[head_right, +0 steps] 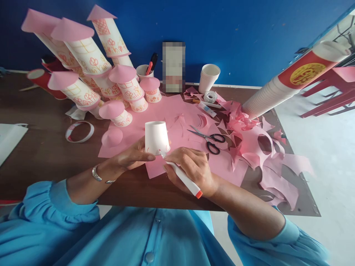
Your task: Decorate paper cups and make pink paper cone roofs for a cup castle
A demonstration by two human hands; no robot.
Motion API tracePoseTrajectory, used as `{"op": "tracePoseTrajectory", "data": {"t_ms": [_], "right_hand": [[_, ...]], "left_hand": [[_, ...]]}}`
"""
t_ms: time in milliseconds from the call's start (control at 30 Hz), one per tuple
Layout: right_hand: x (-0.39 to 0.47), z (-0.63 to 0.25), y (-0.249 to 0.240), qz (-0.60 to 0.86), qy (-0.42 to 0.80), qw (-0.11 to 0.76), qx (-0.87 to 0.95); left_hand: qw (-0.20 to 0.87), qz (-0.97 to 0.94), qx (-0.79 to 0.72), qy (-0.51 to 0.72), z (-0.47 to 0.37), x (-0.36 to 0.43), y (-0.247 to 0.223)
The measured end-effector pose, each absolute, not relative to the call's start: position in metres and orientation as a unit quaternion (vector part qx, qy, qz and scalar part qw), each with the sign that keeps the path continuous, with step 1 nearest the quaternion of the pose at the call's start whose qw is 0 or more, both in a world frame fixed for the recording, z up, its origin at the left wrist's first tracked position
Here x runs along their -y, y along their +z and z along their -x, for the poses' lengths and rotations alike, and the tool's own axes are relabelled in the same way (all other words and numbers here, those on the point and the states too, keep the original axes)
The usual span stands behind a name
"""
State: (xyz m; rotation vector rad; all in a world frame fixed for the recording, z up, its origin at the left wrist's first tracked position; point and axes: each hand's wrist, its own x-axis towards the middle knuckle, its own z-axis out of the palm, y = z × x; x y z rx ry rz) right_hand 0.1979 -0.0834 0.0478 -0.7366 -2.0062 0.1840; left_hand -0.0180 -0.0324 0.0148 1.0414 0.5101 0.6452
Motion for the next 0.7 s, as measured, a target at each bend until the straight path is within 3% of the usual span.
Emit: {"op": "tracePoseTrajectory", "data": {"t_ms": [700], "right_hand": [[0.0823, -0.1952, 0.0497, 0.285, 0.13, 0.466, 0.828]], "left_hand": [[0.787, -0.484, -0.247, 0.293, 0.0171, 0.0336, 0.0163]]}}
